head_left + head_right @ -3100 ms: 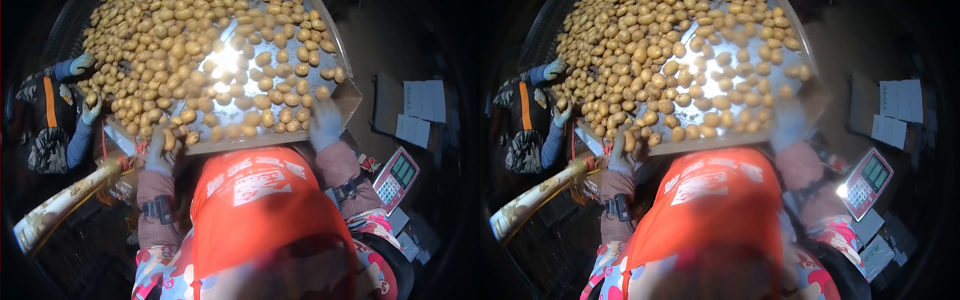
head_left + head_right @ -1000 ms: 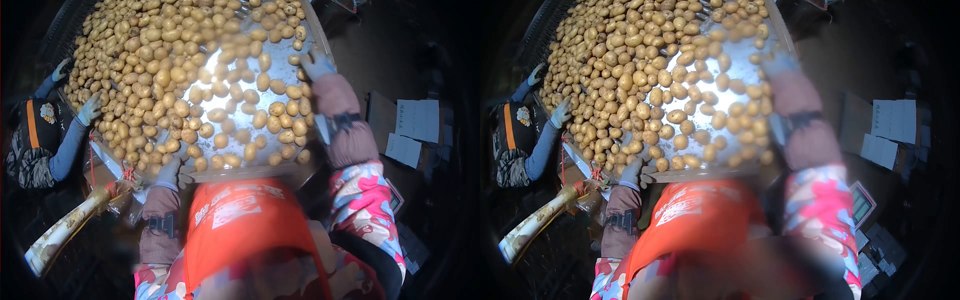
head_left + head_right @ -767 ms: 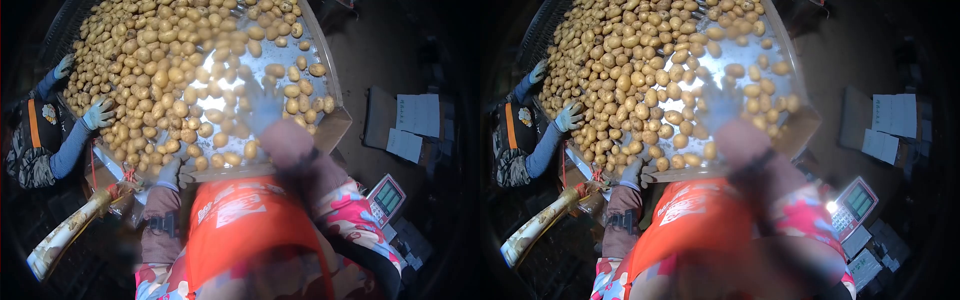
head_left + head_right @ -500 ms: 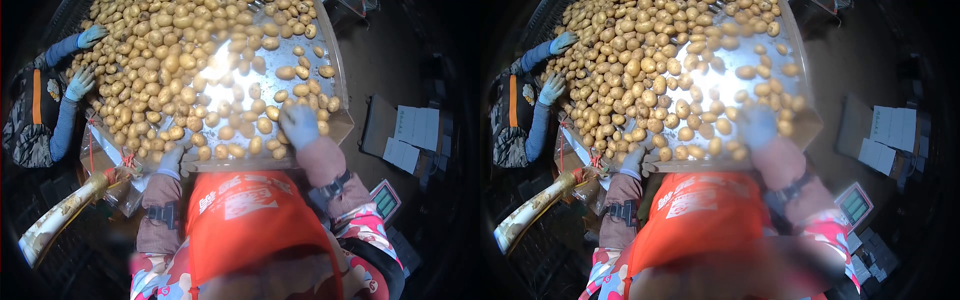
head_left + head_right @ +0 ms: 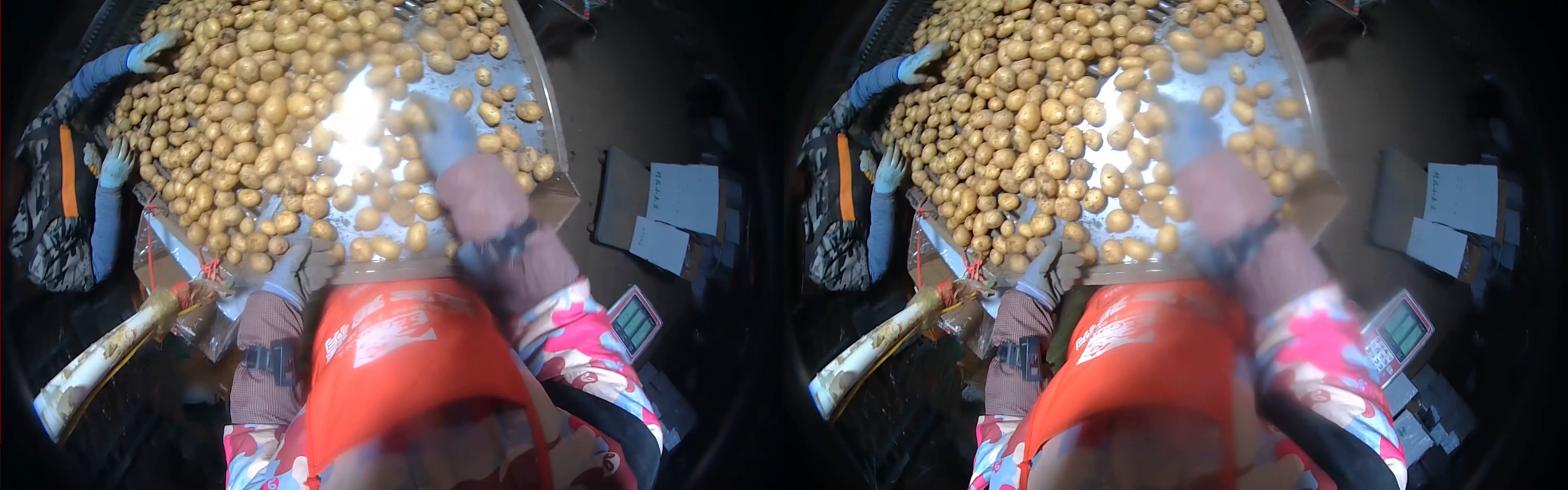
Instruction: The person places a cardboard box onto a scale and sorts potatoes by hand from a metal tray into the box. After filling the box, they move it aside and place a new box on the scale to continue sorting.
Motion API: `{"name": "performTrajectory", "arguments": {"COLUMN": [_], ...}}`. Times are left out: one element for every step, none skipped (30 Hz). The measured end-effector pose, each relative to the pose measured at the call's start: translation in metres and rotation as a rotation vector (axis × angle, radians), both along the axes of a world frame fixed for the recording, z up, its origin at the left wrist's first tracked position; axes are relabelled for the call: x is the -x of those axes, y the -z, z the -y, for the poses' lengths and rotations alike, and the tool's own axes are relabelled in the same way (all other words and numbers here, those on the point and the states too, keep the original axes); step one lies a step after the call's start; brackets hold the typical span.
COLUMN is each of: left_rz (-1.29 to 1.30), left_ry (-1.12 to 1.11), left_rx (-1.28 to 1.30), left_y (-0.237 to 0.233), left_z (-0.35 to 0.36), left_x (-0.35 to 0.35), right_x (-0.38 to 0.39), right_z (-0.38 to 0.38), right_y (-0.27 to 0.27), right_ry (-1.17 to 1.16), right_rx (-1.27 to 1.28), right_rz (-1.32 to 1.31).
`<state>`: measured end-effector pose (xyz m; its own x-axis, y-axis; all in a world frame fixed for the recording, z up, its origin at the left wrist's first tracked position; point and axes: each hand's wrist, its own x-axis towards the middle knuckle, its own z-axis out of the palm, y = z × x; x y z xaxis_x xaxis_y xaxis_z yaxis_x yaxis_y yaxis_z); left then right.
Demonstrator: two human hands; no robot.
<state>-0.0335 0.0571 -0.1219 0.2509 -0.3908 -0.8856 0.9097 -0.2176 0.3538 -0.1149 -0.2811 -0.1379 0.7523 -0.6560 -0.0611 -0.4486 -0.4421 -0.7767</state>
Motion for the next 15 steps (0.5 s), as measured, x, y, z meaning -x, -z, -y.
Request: {"name": "performTrajectory", "arguments": {"left_rz": [-0.105,-0.098,-0.085,-0.069,-0.025,0.021,0.069,-0.007,-0.094,-0.177,-0.253,-0.200,-0.008,0.181,0.367], "left_ry": [-0.141,-0.150,-0.161,-0.173,-0.152,-0.135,-0.124,-0.158,-0.206,-0.259,-0.321,-0.383,-0.303,-0.220,-0.138], "left_rx": [0.079,0.218,0.356,0.496,0.450,0.403,0.351,0.361,0.395,0.429,0.462,0.375,0.205,0.035,-0.140], "left_y": [-0.013,-0.020,-0.027,-0.029,-0.022,-0.007,0.007,0.019,0.027,0.034,0.038,0.034,0.032,0.019,0.007], "left_z": [0.015,0.031,0.048,0.058,0.058,0.055,0.049,0.032,0.017,0.001,-0.014,-0.023,-0.027,-0.023,-0.019], "left_x": [0.015,0.024,0.029,0.031,0.032,0.035,0.037,0.036,0.033,0.029,0.026,0.025,0.025,0.023,0.021], "right_x": [0.017,0.029,0.039,0.049,0.062,0.072,0.083,0.093,0.103,0.113,0.122,0.126,0.131,0.130,0.128], "right_z": [-0.034,-0.062,-0.074,-0.086,-0.086,-0.081,-0.062,-0.031,0.000,0.031,0.051,0.053,0.052,0.048,0.036], "right_y": [-0.012,-0.014,-0.017,-0.021,-0.027,-0.031,-0.024,-0.015,-0.007,0.002,0.006,0.012,0.022,0.023,0.025], "right_ry": [0.059,-0.082,-0.232,-0.380,-0.533,-0.688,-0.481,-0.327,-0.166,-0.008,0.066,0.002,-0.060,-0.122,-0.172], "right_rx": [-0.132,-0.335,-0.388,-0.446,-0.350,-0.253,-0.404,-0.263,-0.139,-0.046,0.203,0.380,0.561,0.745,0.756], "right_rz": [0.106,0.020,0.018,0.017,0.097,0.177,0.113,0.043,-0.044,-0.133,-0.216,-0.268,-0.318,-0.364,-0.367]}}
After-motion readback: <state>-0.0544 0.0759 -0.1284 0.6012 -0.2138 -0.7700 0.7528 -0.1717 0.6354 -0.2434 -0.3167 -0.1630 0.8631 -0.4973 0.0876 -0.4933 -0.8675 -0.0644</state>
